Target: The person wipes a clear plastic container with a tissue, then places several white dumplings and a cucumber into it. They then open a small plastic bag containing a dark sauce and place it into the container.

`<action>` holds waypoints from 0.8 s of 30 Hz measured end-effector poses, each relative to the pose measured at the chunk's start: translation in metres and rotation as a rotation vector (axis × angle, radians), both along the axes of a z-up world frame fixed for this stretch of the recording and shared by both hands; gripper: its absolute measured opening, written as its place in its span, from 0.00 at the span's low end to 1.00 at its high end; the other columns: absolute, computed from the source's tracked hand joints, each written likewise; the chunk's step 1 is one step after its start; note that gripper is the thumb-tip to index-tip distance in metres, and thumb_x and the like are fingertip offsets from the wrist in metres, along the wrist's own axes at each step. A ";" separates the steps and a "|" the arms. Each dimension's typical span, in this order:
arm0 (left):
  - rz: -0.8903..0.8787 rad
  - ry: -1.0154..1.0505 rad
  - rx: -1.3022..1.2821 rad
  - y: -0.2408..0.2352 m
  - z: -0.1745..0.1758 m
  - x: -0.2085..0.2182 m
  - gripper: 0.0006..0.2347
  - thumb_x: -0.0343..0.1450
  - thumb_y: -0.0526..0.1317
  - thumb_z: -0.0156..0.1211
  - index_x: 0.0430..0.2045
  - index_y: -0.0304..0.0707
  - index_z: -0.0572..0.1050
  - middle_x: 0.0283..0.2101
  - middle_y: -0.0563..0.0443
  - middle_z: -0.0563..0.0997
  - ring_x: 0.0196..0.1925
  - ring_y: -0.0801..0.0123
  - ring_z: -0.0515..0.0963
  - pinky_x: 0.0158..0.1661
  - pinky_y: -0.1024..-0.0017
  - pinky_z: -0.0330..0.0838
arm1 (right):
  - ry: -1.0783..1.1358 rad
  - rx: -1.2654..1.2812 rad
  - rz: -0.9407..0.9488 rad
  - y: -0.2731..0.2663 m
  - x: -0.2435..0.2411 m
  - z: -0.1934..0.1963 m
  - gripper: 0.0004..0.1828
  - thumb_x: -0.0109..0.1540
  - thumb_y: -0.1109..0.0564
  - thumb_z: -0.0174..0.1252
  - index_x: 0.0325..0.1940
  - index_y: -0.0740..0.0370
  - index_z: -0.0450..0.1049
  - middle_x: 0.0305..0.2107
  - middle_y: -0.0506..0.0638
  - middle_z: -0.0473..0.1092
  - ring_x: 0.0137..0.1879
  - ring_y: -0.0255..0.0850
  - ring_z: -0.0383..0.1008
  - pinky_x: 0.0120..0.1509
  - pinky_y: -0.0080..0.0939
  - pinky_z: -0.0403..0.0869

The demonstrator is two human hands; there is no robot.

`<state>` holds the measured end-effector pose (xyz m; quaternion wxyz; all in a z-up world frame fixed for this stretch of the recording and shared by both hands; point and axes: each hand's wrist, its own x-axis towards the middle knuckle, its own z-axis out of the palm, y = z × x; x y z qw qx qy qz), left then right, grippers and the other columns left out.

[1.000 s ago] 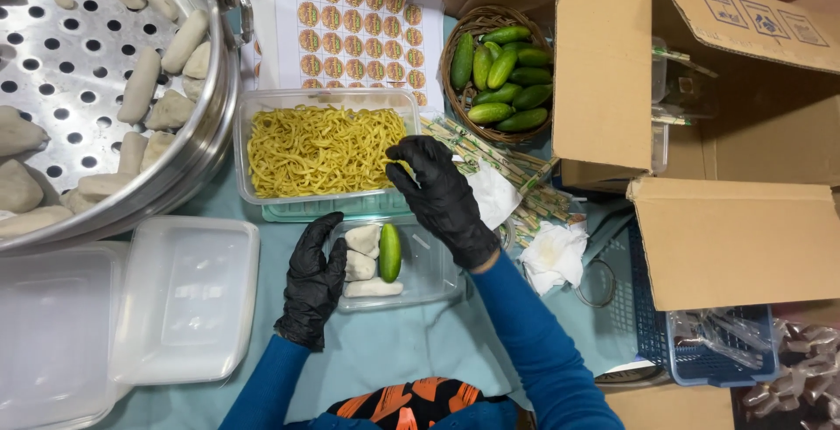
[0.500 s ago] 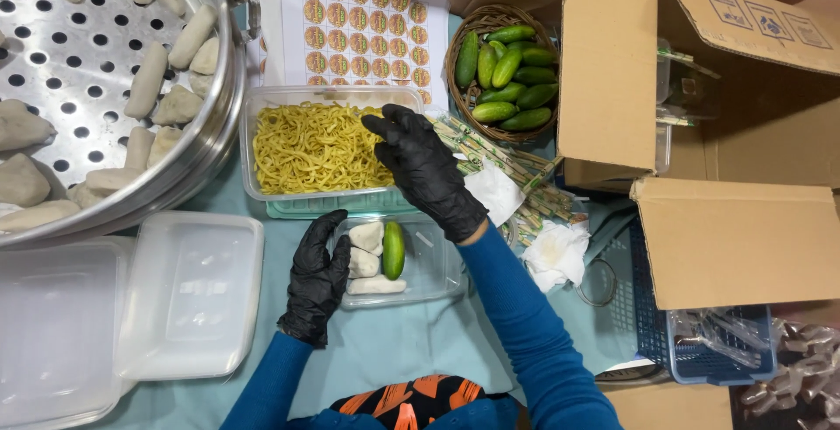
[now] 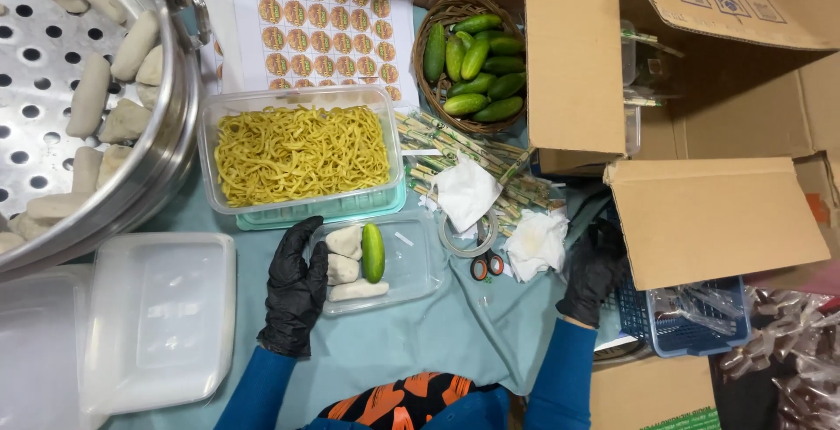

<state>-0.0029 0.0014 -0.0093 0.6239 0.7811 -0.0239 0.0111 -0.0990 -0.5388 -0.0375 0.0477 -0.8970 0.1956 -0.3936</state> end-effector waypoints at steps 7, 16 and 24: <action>0.004 0.002 0.011 -0.001 -0.004 -0.002 0.16 0.77 0.37 0.54 0.60 0.36 0.74 0.60 0.39 0.77 0.66 0.51 0.73 0.69 0.58 0.61 | 0.080 -0.080 -0.182 -0.036 -0.045 -0.011 0.17 0.73 0.54 0.63 0.65 0.61 0.75 0.57 0.59 0.73 0.62 0.49 0.73 0.64 0.45 0.71; 0.035 0.009 -0.028 -0.004 0.003 -0.003 0.16 0.77 0.37 0.54 0.59 0.31 0.74 0.60 0.33 0.77 0.65 0.47 0.73 0.68 0.54 0.61 | 0.169 -0.141 -0.234 -0.047 -0.062 0.011 0.23 0.74 0.58 0.60 0.70 0.71 0.65 0.64 0.68 0.63 0.69 0.56 0.63 0.73 0.51 0.60; 0.014 0.024 -0.024 -0.002 0.004 -0.002 0.16 0.77 0.38 0.54 0.60 0.34 0.74 0.61 0.36 0.76 0.66 0.49 0.72 0.69 0.56 0.60 | 0.244 -0.178 -0.294 -0.035 -0.069 0.036 0.28 0.76 0.61 0.57 0.75 0.80 0.56 0.69 0.76 0.54 0.76 0.63 0.54 0.80 0.56 0.49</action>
